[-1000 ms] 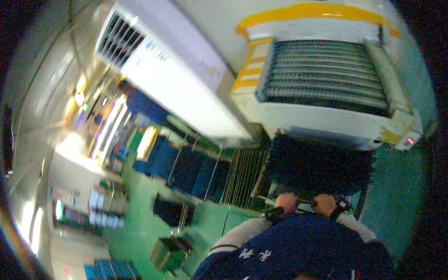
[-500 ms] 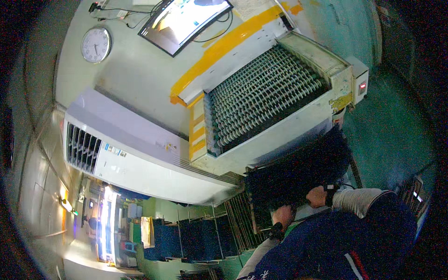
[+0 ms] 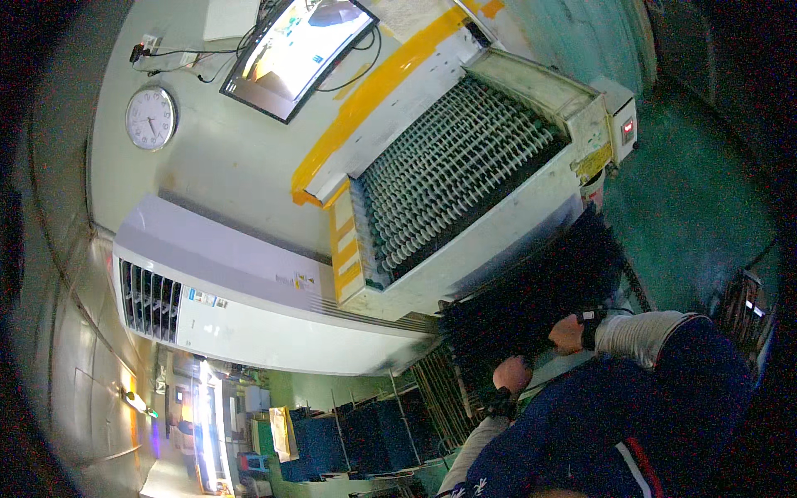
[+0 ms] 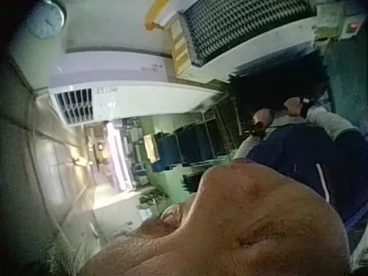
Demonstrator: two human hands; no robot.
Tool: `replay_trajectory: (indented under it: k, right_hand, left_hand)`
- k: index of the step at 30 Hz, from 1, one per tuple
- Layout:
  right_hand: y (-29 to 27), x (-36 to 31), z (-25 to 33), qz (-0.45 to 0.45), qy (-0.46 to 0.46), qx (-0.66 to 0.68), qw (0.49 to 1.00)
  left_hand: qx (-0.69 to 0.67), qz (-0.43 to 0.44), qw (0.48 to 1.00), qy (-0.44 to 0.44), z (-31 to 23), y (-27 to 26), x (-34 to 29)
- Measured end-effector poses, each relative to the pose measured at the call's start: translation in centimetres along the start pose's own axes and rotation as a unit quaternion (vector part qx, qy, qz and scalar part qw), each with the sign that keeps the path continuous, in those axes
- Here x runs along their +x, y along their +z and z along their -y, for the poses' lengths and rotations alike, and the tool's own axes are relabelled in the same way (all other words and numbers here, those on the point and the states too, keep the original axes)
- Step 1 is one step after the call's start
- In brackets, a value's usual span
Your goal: Handling and organizing metal sheets or PCB panels into a processing rack.
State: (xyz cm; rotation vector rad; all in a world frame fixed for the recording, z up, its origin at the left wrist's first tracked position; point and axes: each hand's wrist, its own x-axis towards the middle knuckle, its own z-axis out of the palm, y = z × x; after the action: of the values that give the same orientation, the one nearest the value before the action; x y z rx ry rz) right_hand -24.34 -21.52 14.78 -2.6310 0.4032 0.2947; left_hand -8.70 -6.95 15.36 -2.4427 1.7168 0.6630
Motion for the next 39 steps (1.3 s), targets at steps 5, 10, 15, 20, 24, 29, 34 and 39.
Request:
replay_trajectory:
  k: [5,10,15,20,24,29,34,39]
  right_hand:
    - [3.5,1.3,-2.7,-0.019,-0.053,0.003,0.998]
    - [4.1,1.8,-2.5,-0.029,-0.022,-0.018,0.999]
    - [1.9,1.2,-1.5,0.034,0.006,-0.029,0.999]
    - [-0.7,0.3,0.0,0.022,0.006,-0.016,1.000]
    - [1.3,0.7,-1.2,-0.001,-0.007,-0.017,1.000]
    - [1.3,0.1,-1.8,-0.030,-0.013,-0.020,0.999]
    - [-0.3,0.8,-0.7,0.006,-0.018,-0.035,0.999]
    - [0.1,1.1,-0.5,0.005,0.022,-0.017,1.000]
  left_hand:
    - [0.003,-0.085,0.996,0.035,0.7,1.5,0.2]
    - [0.008,-0.052,0.998,0.023,0.3,0.9,0.2]
    - [0.006,-0.050,0.999,0.020,0.5,1.3,0.5]
    - [-0.011,-0.051,0.999,0.016,0.7,1.4,0.4]
    - [0.003,0.022,1.000,-0.005,0.0,0.1,0.4]
    - [0.018,0.030,0.999,0.002,-1.2,-0.7,0.6]
    - [-0.005,0.008,1.000,-0.021,-0.4,-0.3,0.4]
    - [-0.033,-0.021,0.998,-0.042,0.3,0.2,0.6]
